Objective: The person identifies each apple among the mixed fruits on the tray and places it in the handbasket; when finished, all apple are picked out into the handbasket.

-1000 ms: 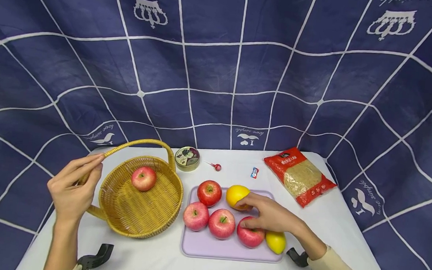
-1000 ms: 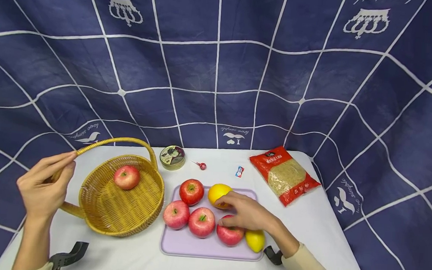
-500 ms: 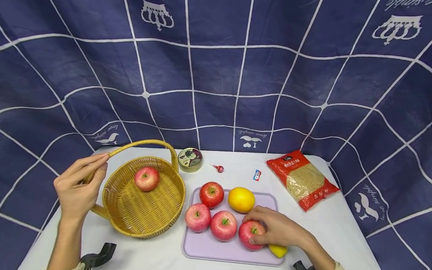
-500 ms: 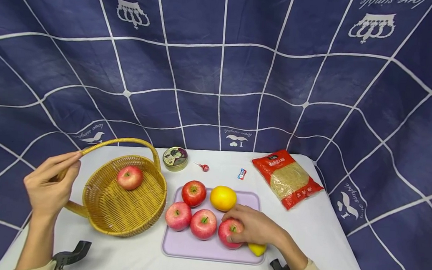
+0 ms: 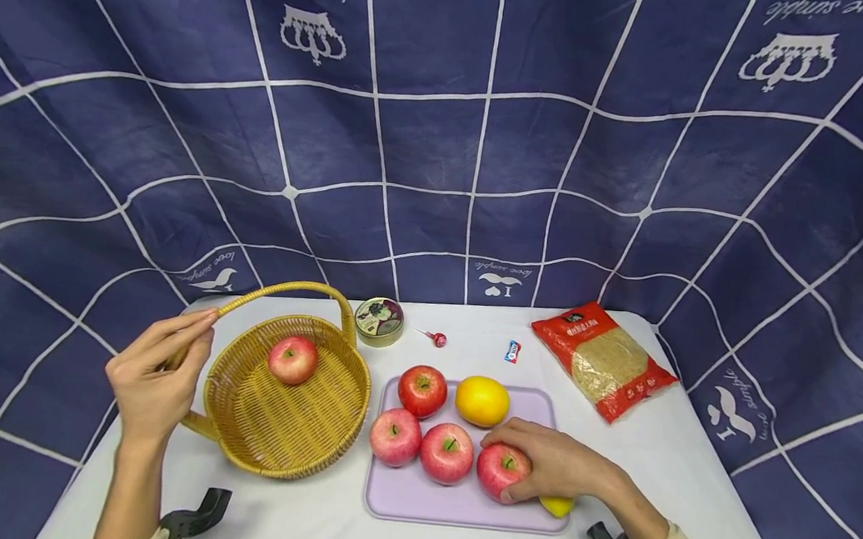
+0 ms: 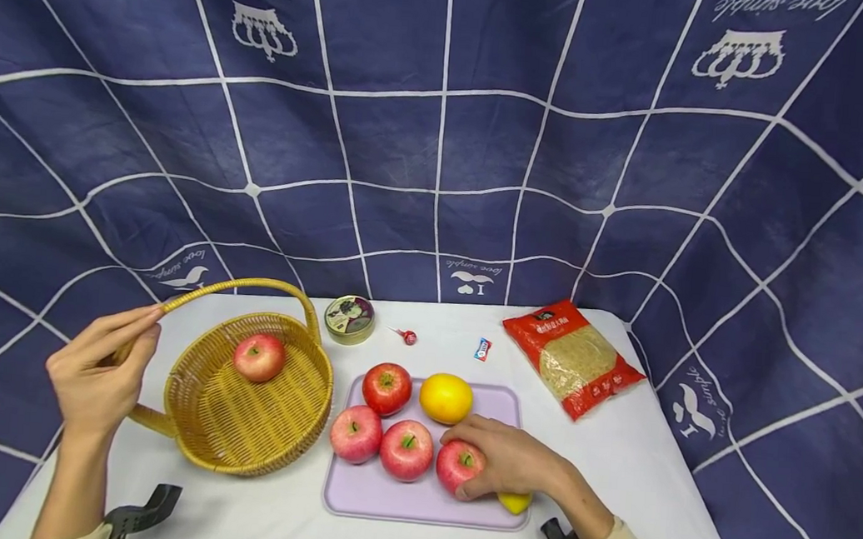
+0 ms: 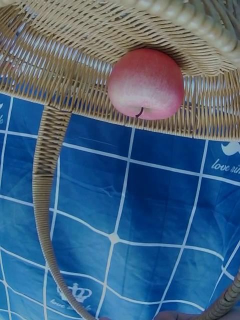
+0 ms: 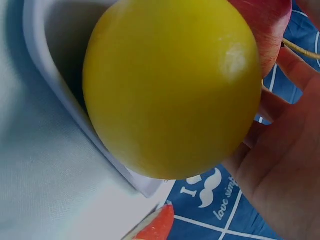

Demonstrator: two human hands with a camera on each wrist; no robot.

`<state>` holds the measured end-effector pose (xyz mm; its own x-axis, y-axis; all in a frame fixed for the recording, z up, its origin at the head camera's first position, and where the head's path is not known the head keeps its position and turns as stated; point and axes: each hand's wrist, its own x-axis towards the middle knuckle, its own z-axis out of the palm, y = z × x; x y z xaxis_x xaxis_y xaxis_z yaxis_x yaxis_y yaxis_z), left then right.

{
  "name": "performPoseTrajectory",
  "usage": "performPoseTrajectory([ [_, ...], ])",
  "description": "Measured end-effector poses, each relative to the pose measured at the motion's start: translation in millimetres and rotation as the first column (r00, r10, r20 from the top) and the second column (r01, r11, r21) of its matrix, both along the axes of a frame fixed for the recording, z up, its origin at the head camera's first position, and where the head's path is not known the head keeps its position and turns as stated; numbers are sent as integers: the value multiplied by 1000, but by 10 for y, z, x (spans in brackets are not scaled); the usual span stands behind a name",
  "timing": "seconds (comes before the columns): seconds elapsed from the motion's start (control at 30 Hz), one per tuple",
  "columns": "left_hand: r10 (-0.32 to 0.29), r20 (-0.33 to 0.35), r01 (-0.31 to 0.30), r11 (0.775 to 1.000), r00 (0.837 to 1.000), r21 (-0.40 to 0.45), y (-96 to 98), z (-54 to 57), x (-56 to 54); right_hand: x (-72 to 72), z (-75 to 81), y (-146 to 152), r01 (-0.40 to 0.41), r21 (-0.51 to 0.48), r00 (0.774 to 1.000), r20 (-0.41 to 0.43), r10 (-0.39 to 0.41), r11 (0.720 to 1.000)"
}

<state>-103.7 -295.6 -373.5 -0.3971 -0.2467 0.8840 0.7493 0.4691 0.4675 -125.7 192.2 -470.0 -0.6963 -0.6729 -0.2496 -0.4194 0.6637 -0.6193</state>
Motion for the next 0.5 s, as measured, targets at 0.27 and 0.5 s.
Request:
performPoseTrajectory([
  [0.27, -1, 7, 1, 1000, 1000, -4, 2, 10, 1, -10, -21, -16, -8, 4, 999, 52, 8, 1000],
  [0.5, 1, 3, -1, 1000, 1000, -2, 0, 4, 3, -14, -24, -28, -19, -7, 996, 90, 20, 1000],
])
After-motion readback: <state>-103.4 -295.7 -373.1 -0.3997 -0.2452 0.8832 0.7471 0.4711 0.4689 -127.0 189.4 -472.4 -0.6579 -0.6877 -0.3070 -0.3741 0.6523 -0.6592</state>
